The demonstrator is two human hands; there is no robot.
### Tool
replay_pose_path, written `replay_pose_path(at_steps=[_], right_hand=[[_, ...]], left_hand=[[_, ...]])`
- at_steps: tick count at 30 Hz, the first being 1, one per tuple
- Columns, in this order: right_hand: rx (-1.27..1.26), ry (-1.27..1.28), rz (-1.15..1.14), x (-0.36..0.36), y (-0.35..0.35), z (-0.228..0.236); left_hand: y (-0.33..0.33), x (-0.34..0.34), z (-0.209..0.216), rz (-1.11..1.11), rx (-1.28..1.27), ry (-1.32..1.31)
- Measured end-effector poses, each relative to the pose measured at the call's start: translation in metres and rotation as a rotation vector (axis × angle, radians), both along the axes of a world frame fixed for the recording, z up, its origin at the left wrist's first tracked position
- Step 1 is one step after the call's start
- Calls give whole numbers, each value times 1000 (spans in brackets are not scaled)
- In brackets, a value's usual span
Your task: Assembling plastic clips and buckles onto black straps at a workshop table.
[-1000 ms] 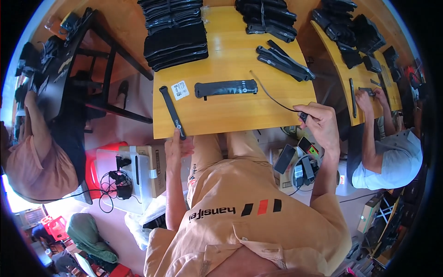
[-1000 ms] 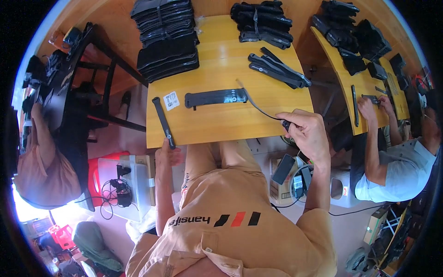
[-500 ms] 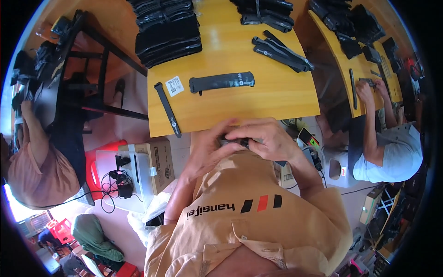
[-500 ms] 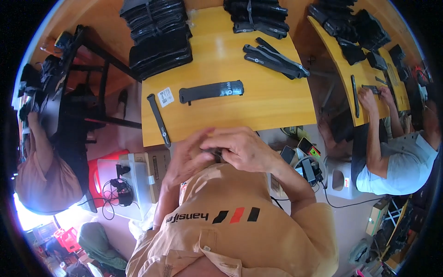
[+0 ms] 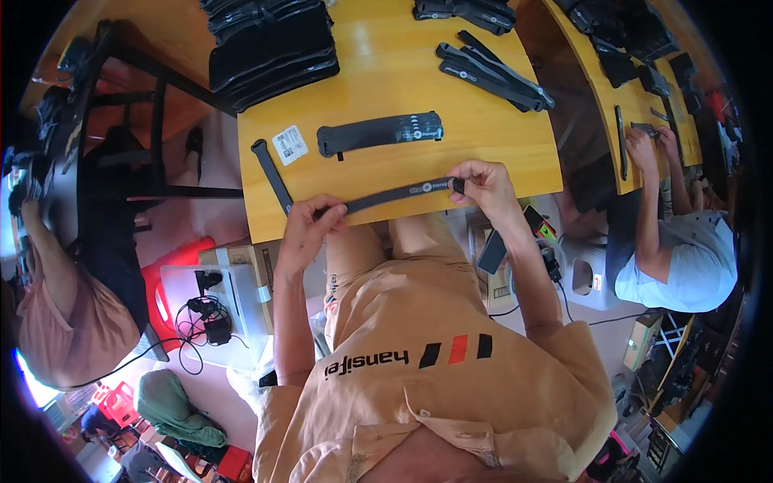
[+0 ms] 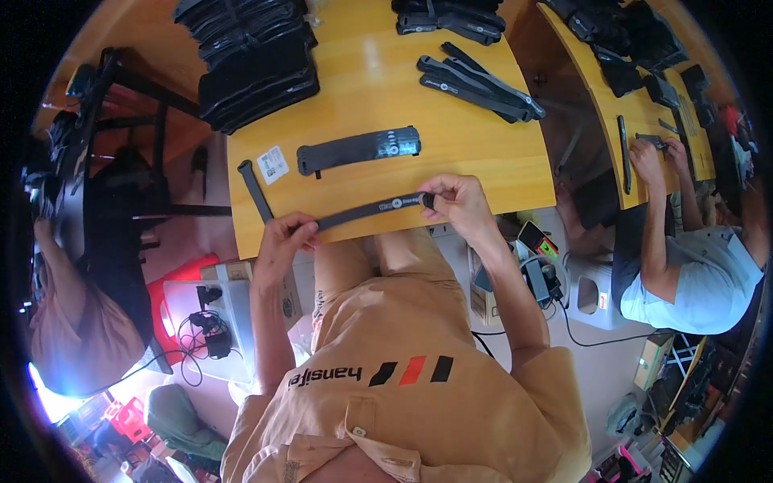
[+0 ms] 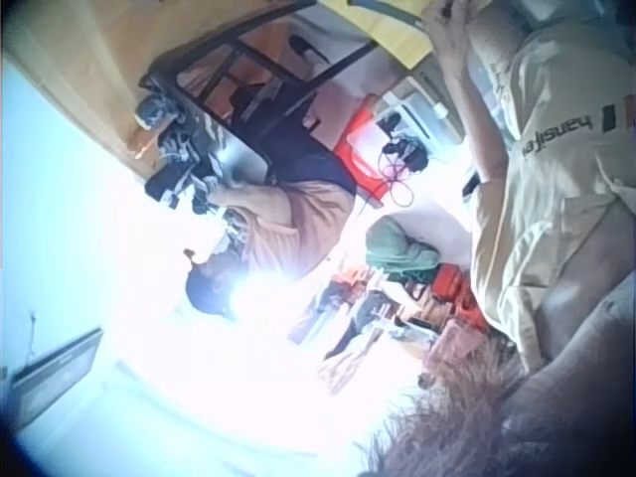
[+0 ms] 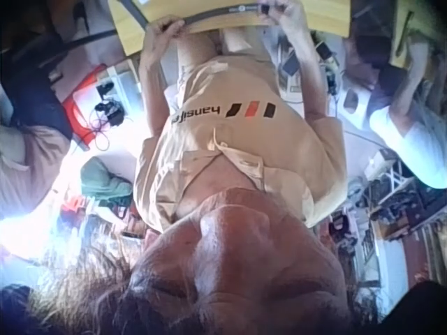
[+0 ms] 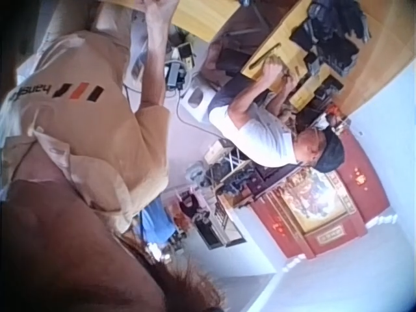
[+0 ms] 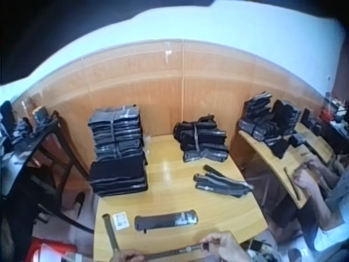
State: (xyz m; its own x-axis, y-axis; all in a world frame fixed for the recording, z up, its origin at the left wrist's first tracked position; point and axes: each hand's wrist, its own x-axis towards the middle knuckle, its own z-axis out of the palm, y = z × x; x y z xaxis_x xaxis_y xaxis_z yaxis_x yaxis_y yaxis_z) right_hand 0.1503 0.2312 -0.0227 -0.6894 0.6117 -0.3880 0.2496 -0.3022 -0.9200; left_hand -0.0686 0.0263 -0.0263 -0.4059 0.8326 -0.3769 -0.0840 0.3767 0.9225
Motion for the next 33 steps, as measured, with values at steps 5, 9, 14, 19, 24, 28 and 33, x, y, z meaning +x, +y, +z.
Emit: replay_pose_path(at_steps=[5,9,14,19,24,28,33], right_hand=[[131,56,-54,-18,13,-11],[182,61,-158,-30,20,-22],[246,40,-165,-35,27,-34],[340,44,-198,-39,30,-46],[342,33,-291,-43,32,-44],[340,49,-314,-44,34,-50],[332,27,-347,-48,35,-49]], left_hand=[[27,-11,0,327,4,66],[41,-21,-14,460,128,-21],[49,-27,-26,474,72,133],[58,-25,-32,485,74,212],[61,-21,-36,540,71,183],[64,-21,-35,532,38,218],[67,-23,-35,552,35,214]])
